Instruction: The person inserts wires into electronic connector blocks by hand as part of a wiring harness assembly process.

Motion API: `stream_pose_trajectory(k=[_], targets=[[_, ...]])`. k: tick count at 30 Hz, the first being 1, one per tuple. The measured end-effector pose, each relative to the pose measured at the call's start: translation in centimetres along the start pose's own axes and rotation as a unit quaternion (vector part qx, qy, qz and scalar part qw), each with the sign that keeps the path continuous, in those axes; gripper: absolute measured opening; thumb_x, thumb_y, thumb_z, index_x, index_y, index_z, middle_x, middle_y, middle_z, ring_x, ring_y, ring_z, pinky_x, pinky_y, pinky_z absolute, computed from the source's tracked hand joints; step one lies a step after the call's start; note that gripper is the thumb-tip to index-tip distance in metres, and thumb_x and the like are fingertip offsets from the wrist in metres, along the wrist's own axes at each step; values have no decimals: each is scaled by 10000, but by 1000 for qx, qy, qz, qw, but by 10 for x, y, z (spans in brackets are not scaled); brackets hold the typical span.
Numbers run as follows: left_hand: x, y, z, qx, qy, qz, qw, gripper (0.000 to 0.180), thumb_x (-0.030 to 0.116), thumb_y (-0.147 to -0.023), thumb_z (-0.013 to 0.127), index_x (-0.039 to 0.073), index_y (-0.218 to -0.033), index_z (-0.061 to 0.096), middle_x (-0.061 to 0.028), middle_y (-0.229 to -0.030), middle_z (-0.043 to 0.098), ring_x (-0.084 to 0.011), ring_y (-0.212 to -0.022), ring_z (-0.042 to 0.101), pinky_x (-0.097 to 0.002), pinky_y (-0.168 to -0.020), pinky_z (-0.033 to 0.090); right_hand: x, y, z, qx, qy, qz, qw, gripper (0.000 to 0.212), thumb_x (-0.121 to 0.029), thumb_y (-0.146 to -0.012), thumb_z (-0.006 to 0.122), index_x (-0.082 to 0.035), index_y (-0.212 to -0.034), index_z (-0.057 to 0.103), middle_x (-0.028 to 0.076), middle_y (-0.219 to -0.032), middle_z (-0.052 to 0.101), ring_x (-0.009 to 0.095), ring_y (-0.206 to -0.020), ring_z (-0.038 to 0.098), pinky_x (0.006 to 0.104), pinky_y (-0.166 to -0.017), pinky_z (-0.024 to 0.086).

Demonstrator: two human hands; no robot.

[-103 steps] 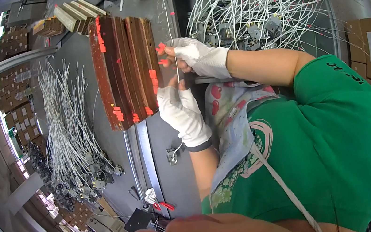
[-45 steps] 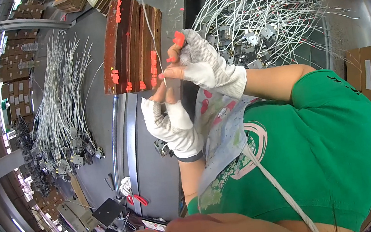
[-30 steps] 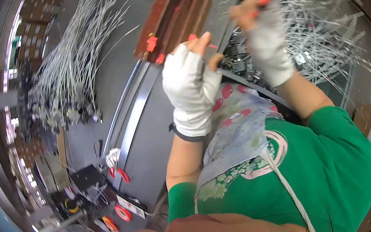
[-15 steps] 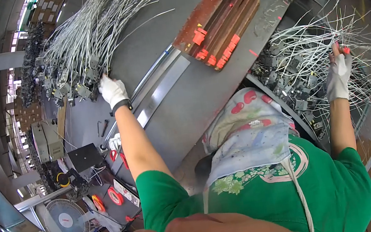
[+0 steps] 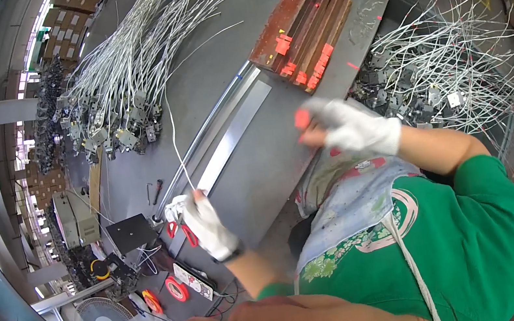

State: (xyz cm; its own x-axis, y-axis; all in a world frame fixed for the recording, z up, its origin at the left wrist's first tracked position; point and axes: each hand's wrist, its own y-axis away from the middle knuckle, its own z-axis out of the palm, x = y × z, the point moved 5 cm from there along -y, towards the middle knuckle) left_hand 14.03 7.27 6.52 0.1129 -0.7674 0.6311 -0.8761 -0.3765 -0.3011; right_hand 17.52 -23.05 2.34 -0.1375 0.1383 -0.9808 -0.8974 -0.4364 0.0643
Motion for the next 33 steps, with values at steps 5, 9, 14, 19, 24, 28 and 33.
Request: stream_pose_trajectory(k=[5,9,14,19,24,28,33], targets=[[-14,101,-8,38,66,-89,993,169,132,-854,540,-12,-770,563,-111,-695,579,-220,-627,540,-319,-600,428,29,-31,87,-217,51,96,970,655,-225,-775,687,5,-1272,328,132,-1093,578,143,-814,571,280,-692,469],[24,97,0,-14,8,70,997,25,33,-789,593,14,-790,610,-114,-714,599,-280,-619,574,-343,-590,452,-14,-52,106,-176,-84,106,975,671,-264,-806,661,-83,-1336,291,62,-1117,578,70,-726,478,205,-563,379],[47,73,22,-103,3,172,980,58,17,-770,606,-11,-820,617,-117,-731,600,-255,-635,585,-318,-592,459,-43,-45,17,83,-237,-82,964,260,-239,-923,457,-68,-1116,493,57,-771,596,35,-434,379,178,-408,284],[114,62,110,-236,86,298,921,290,67,-730,666,30,-1010,601,-114,-774,602,-248,-710,600,-309,-669,476,9,-5,-71,265,-195,-23,944,362,-340,-897,479,-36,-1092,480,57,-715,581,52,-442,359,201,-412,274],[165,63,174,-242,127,327,905,258,23,-752,614,60,-1006,622,-138,-787,587,-284,-687,576,-327,-657,462,33,-2,-104,255,-204,31,945,362,-351,-895,486,-31,-1063,474,71,-736,586,49,-436,343,204,-392,262],[181,66,193,-263,196,154,932,186,1,-769,595,30,-950,626,-113,-761,584,-246,-666,568,-306,-648,459,42,-7,-134,252,-219,62,941,397,-397,-871,536,-34,-1015,463,74,-721,578,33,-412,330,188,-372,250],[179,67,210,-234,152,240,930,146,6,-768,605,6,-913,629,-115,-758,580,-231,-678,559,-299,-661,451,42,4,-142,229,-213,66,948,411,-336,-860,565,-15,-1097,467,105,-865,617,64,-590,495,188,-453,339]])
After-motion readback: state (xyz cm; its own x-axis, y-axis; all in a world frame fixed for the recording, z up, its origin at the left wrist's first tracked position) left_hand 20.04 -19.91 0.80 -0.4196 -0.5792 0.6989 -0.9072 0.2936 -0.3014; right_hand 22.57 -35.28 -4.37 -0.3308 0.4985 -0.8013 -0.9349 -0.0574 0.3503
